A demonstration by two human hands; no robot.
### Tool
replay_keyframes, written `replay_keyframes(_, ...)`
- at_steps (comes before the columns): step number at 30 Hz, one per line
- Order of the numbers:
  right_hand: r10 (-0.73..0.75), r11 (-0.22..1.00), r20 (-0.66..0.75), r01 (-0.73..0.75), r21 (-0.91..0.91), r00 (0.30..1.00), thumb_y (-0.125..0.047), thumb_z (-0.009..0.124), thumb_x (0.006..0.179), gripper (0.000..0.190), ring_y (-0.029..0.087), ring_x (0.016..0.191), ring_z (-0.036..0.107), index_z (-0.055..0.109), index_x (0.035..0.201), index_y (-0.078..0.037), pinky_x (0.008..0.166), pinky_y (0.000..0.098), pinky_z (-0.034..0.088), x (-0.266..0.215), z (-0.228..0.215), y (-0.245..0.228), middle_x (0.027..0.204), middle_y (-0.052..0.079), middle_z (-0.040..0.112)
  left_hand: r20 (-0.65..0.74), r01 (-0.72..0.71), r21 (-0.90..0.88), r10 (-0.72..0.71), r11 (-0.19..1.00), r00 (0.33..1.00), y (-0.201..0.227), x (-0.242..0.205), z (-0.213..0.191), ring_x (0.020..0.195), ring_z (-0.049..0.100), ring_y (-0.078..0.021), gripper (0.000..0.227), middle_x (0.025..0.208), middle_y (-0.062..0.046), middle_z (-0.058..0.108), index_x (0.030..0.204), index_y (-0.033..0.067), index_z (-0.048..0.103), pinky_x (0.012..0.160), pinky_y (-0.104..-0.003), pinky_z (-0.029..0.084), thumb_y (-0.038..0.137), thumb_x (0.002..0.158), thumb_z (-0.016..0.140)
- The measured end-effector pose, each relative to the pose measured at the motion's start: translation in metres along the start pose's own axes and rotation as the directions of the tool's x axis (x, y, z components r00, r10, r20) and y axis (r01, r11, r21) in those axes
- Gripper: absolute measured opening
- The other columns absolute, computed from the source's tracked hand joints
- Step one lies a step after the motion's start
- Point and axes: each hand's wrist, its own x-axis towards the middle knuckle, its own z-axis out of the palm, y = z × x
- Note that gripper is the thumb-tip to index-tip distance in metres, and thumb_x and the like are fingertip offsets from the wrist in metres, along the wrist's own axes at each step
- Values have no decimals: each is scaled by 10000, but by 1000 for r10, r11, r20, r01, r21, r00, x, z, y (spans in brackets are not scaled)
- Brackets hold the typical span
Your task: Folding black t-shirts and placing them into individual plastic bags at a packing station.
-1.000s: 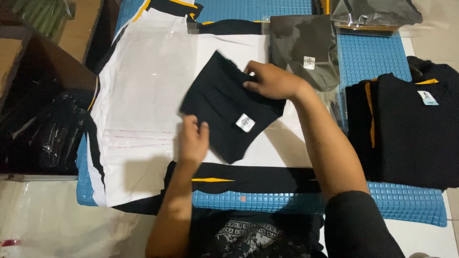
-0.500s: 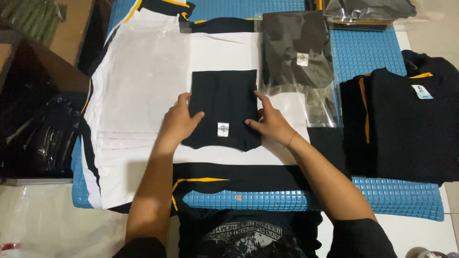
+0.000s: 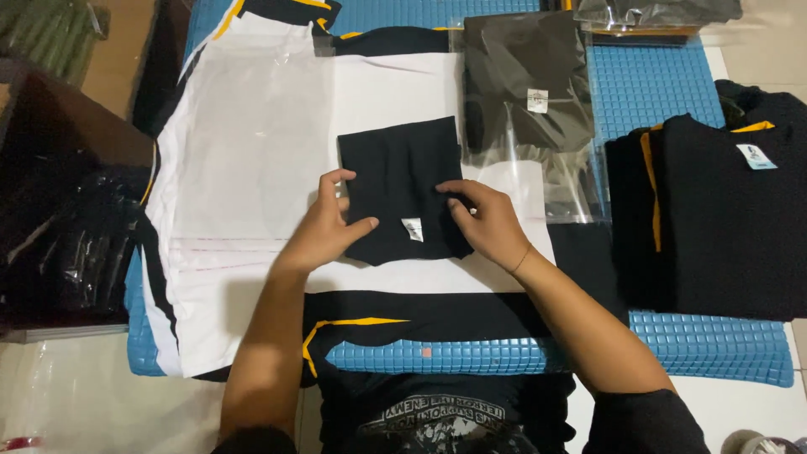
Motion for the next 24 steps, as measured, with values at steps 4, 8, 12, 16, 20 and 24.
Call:
replay_keyframes(4,-28,998,88,33,-55,996,-210,622,998,367,478,1092,677,661,1287,14,896,560,564,-2,4,-1,1137,276,704,31,-25,48,24,999,999,5,4,8,734,694,-284,479,1012,-252,722,1298,114,468,621,-384,539,150,902,735)
replay_keyframes(8,19,989,208,13,-150,978,-415,589,988,561,544,1173,598,567,1399,-34,951,613,511,-11,21,-6,1270,334,584,58,-80,-14,81,997,995,2,11,22,575,633,-183,315,876,-171,704,1215,52,585,510,-299,505,210,956,673)
replay_keyframes(12,66,956,310,29,-292,948,-603,659,873,793,531,1268,537,539,1413,-34,987,600,495,-15,29,-40,1389,362,473,183,-168,-82,181,982,966,2,12,30,877,734,-337,490,1020,-259,747,1359,28,575,804,-438,598,356,1084,339)
replay_keyframes(16,95,926,327,38,-376,940,-592,683,862,851,513,1266,524,518,1425,24,967,586,504,-13,40,-44,1375,393,466,203,-249,-181,284,951,937,-8,14,25,1055,699,-381,967,1138,-261,741,1461,13,500,931,-499,556,763,961,149)
replay_keyframes(20,-29,833,184,125,-539,982,-329,646,942,439,421,1116,595,630,1268,-34,834,504,560,-14,60,-7,1269,272,537,-29,-307,60,309,950,951,-8,9,7,1063,710,-321,596,1090,-125,772,1368,118,571,933,-454,546,540,985,399)
replay_keyframes(24,-221,782,49,207,-588,974,-224,663,932,232,339,1001,672,714,1113,-87,763,421,597,-14,67,19,1159,180,629,-422,-75,701,498,709,758,-53,13,-42,920,681,-363,243,937,-109,735,1205,122,685,816,-456,538,53,975,642)
